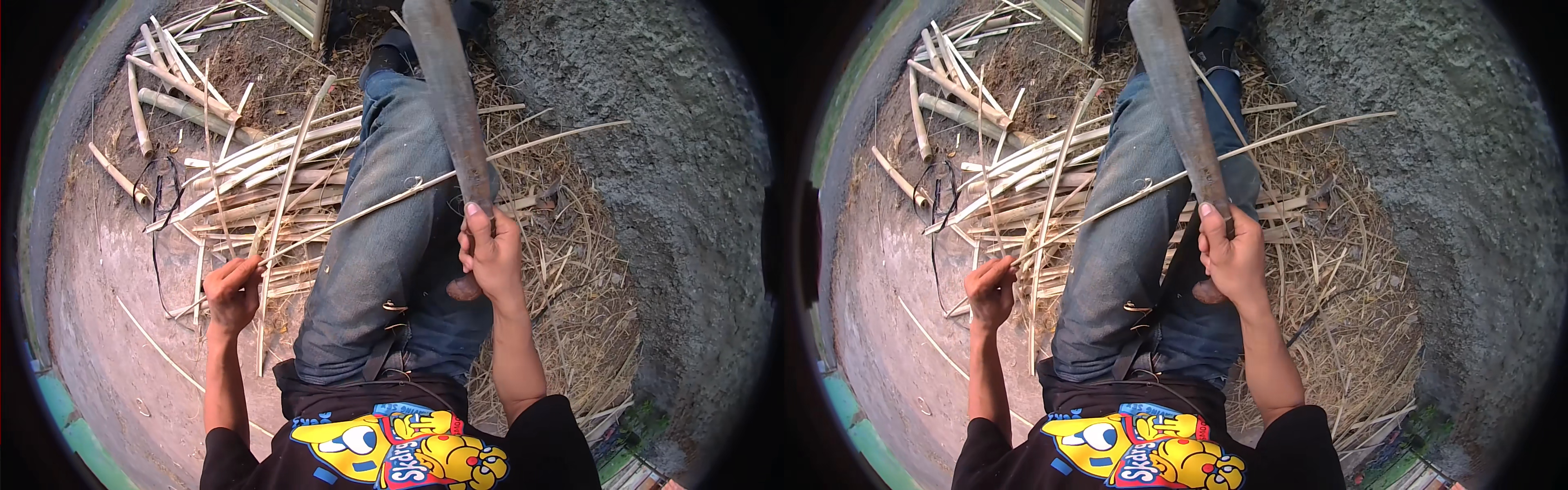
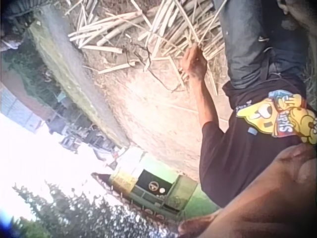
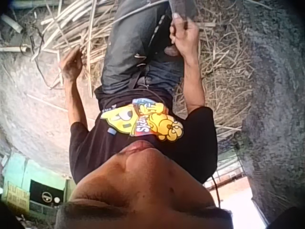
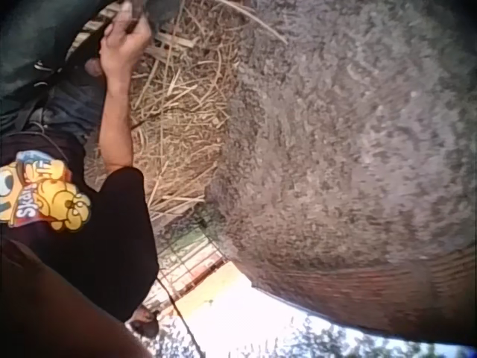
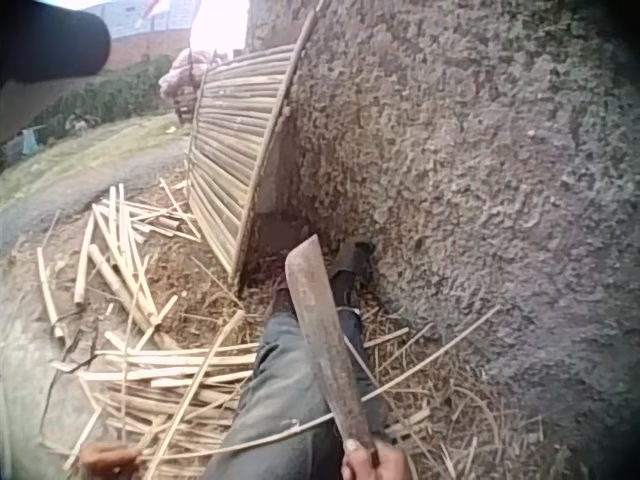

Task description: The person holds thin bamboo strips and whittles them using a machete.

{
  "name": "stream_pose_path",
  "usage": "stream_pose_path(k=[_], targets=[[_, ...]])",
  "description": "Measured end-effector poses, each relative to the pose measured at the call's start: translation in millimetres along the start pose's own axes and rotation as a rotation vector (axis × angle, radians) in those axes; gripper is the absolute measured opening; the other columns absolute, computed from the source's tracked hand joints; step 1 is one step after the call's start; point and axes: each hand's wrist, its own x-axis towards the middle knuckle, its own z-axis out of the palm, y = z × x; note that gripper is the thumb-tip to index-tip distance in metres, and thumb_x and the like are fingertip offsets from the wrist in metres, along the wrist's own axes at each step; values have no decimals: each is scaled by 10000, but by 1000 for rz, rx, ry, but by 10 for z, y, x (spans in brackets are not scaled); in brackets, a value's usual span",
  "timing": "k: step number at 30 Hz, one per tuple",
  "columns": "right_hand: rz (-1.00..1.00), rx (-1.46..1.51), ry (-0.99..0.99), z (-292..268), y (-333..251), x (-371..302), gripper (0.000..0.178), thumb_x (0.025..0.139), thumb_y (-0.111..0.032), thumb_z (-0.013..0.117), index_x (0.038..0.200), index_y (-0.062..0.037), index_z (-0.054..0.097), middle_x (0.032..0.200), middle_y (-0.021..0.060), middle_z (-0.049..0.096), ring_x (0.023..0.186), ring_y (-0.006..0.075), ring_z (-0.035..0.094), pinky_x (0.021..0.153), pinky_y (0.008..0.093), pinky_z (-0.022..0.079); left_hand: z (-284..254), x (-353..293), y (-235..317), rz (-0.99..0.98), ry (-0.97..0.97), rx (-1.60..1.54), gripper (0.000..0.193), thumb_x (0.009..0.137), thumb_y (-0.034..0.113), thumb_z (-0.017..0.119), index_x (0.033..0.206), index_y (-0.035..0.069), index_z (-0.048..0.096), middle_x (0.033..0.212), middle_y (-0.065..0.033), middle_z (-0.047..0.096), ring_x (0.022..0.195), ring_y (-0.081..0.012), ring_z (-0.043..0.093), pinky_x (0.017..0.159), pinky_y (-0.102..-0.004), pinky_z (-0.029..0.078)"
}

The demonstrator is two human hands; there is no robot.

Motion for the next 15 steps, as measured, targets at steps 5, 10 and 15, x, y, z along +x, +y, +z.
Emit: stream_pose_path(k=[5,10,15], targets=[[-14,85,101,-154,-103,115,416,1041,-382,572,796,-50,520,608,8,507,430,61,463,380,225,375,44,183,148,88,21,18,152,833,-33,693,973,25,703,675,-100,608,523,-244,586,489,-339,435],[-24,-62,-19,38,64,-90,342,1028,-344,603,892,-30,621,596,-20,541,454,54,501,395,231,381,117,200,239,95,64,35,178,824,-29,712,987,40,712,687,-94,623,538,-256,602,494,-340,445],[11,120,150,-203,-70,85,405,1038,-364,584,796,-46,524,596,-2,511,429,55,459,372,227,371,101,220,215,159,87,113,200,819,-33,713,1000,52,711,686,-85,628,536,-242,605,488,-340,449]])
